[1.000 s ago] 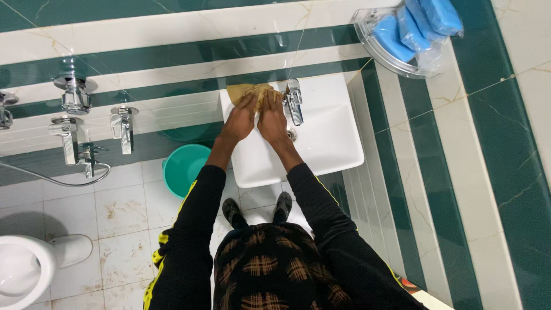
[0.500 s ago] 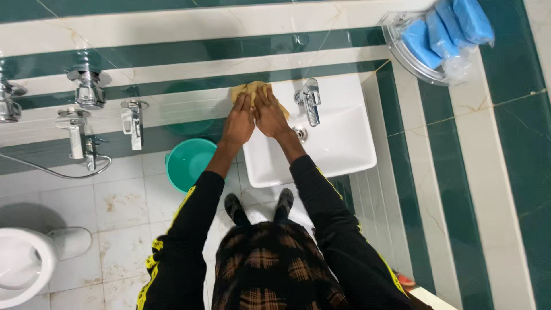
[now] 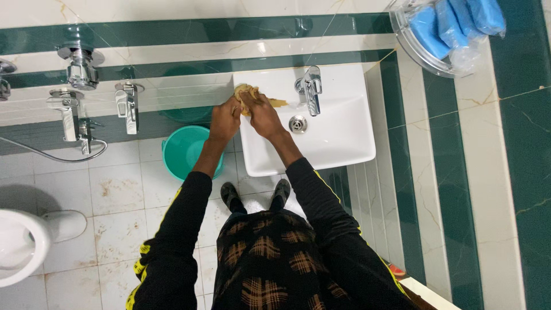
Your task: The person wipes down several sink basins, faucets, and a toilet using a cloth, moving between the different fixtures in the bathroom.
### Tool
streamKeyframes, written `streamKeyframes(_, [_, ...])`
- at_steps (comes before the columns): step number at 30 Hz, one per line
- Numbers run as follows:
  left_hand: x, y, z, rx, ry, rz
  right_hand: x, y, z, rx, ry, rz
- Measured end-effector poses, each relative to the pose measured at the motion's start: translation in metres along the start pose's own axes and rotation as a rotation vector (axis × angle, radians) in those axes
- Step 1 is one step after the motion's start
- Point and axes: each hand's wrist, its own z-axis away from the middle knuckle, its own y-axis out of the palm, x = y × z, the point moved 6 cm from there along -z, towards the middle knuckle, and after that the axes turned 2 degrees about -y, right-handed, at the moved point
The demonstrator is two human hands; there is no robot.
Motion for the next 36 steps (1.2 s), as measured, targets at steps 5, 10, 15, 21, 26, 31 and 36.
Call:
streamKeyframes(5, [-0.022, -0.011, 0.051, -0.107, -0.013, 0.086, 0.024, -0.001, 0.041, -0.023, -0.085, -0.074])
streamKeyframes(10, [-0.043, -0.013, 0.121, 0.018, -0.172, 0.045, 0.030, 0.006, 0.122, 0.208, 0.117, -0.206])
streamKeyframes(15, [-0.046, -0.010, 0.128, -0.026, -0.063, -0.028, 0.040, 0.003, 0.120, 0.222, 0.109, -0.149])
streamKeyframes(21, [-0.013, -0.008, 0.058, -0.164, -0.090, 0.052, 0.032, 0.008, 0.038, 0.011, 0.079, -0.105])
streamKeyframes(26, [-0.036, -0.007, 0.130, -0.187, -0.149, 0.038, 0.056, -0.006, 0.092, 0.095, 0.064, -0.235])
streamKeyframes(31, [-0.070, -0.007, 0.209, -0.121, -0.259, 0.095, 0.079, -0.016, 0.153, 0.375, 0.085, -0.196])
streamKeyframes(36, [-0.086, 0.007, 0.233, 0.008, -0.406, -0.063, 0.087, -0.032, 0.171, 0.326, -0.099, -0.171])
